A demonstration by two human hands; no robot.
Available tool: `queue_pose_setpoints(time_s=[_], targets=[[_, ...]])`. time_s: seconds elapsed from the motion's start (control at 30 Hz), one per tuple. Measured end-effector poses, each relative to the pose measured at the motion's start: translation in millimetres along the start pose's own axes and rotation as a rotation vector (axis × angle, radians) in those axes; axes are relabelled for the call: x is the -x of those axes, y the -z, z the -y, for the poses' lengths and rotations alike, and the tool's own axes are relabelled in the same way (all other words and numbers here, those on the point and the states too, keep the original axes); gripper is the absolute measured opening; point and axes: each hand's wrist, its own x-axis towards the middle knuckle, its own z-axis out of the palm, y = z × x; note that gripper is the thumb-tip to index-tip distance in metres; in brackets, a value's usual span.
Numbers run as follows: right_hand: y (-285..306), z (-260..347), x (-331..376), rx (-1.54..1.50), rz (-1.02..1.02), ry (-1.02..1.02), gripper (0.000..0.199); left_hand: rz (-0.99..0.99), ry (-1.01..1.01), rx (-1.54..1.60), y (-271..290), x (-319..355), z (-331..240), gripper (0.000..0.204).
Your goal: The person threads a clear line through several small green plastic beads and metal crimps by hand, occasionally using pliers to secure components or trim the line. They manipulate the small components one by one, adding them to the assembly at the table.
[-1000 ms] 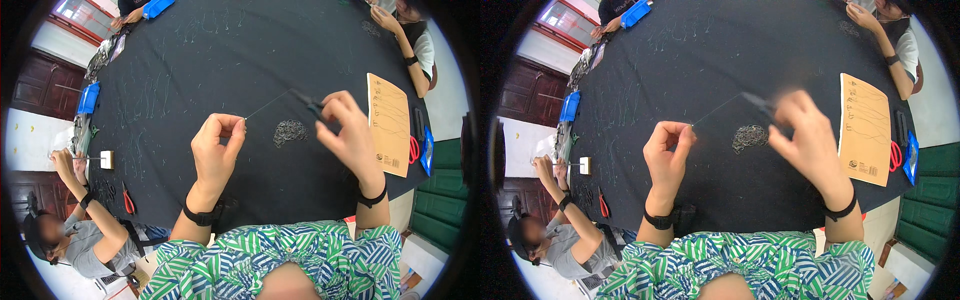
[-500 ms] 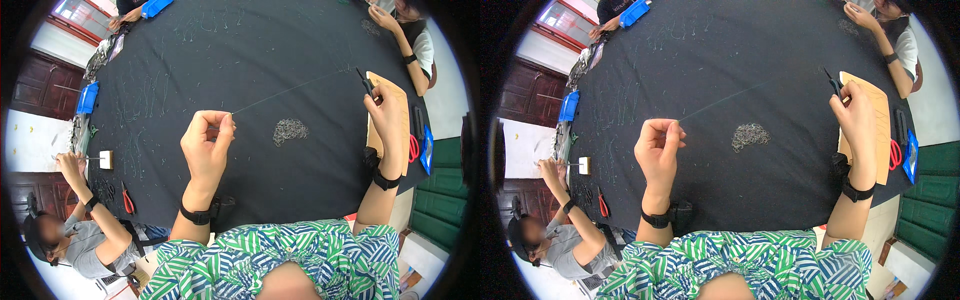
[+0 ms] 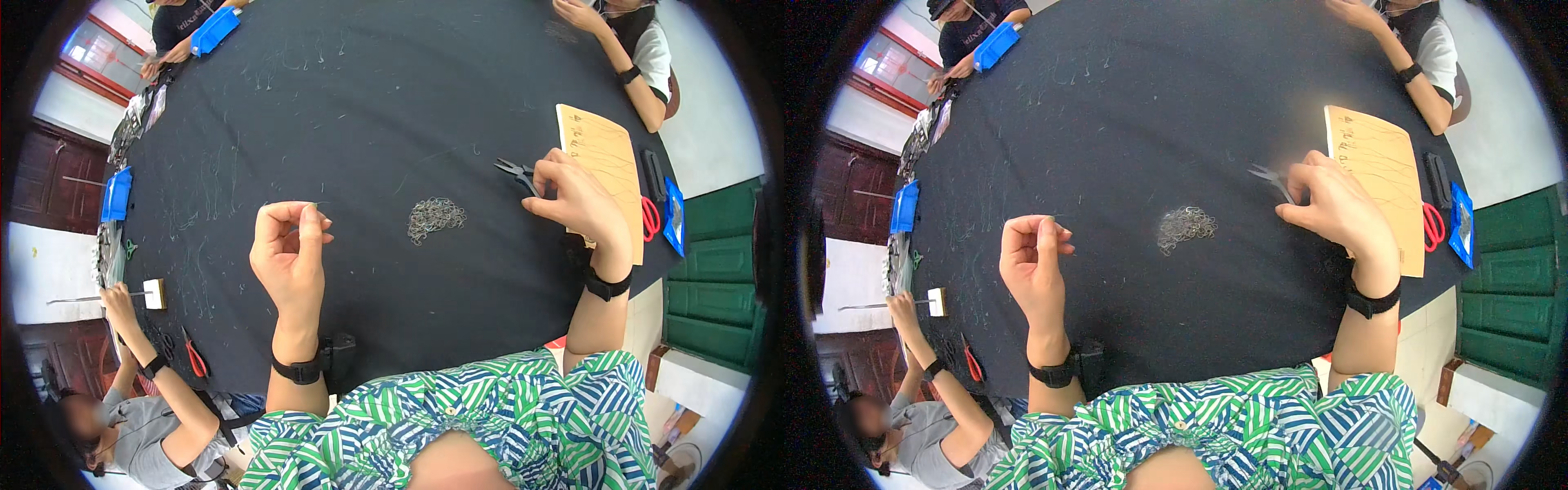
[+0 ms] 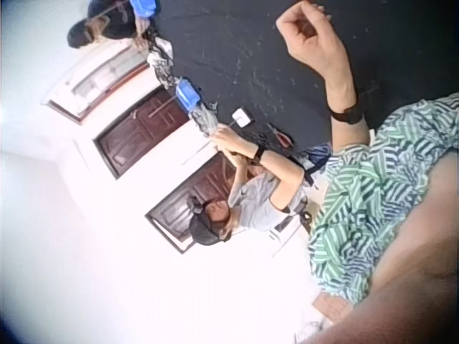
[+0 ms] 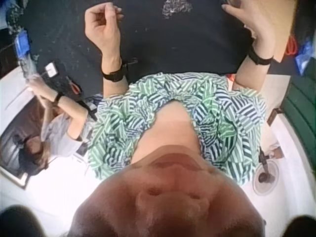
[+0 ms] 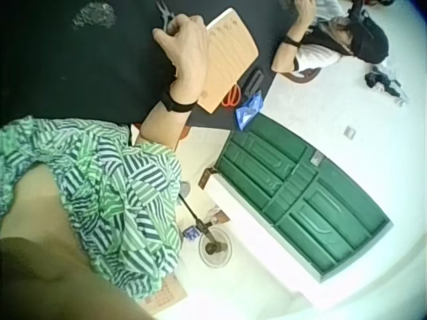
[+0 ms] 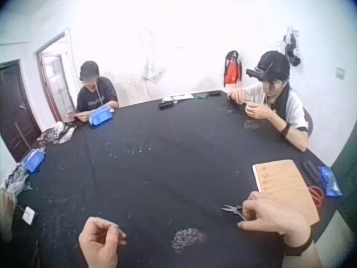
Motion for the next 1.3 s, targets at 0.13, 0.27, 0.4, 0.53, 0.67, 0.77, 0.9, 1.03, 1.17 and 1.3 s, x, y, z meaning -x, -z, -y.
queue_pose_setpoints(time_s=[0.13, 0.27, 0.4, 0.53, 0.67, 0.77, 0.9, 1.03, 1.17, 1.3], targets=[[-14.3, -4.9, -0.2, 0.038, -0.102, 0.035, 0.028, 0.003, -0.013, 0.051, -3.3, 0.2, -2.1, 0.006], [-26.0, -10.5, -3.2, 0.14, -0.123, 0.016, 0.026, 0.121, -0.033, 0.024, -6.6, 2.2, 0.9, 0.003], [-21.9, 0.1, -4.3, 0.284, -0.078, -0.034, 0.025, 0.261, -0.036, 0.041, -9.3, 6.5, -7.3, 0.003], [-21.1, 22.9, -4.6, 0.04, -0.32, 0.111, 0.023, 0.323, -0.071, 0.036, -16.1, 8.6, -12.6, 0.006], [-21.4, 86.1, 1.7, -0.926, 0.296, 0.152, 0.02, 0.344, -0.15, -0.07, -13.3, 9.8, -14.6, 0.01], [-38.6, 99.0, 7.0, -1.189, 0.488, 0.115, 0.017, 0.353, -0.184, -0.103, -15.9, 9.4, -15.5, 0.011], [-57.6, 89.6, 3.3, -1.207, 0.388, 0.225, 0.013, 0.386, -0.24, -0.164, -18.6, 10.0, -19.2, 0.011], [-59.6, 88.5, 2.5, -1.064, 0.305, 0.267, 0.01, 0.401, -0.204, -0.158, -20.1, 13.0, -20.9, 0.01], [-58.0, 87.9, 2.8, -1.031, 0.285, 0.262, 0.009, 0.433, -0.1, -0.122, -19.8, 13.7, -21.3, 0.007], [-57.6, 87.5, 3.0, -0.998, 0.228, 0.256, 0.01, 0.443, -0.09, -0.083, -20.8, 12.6, -16.1, 0.006]])
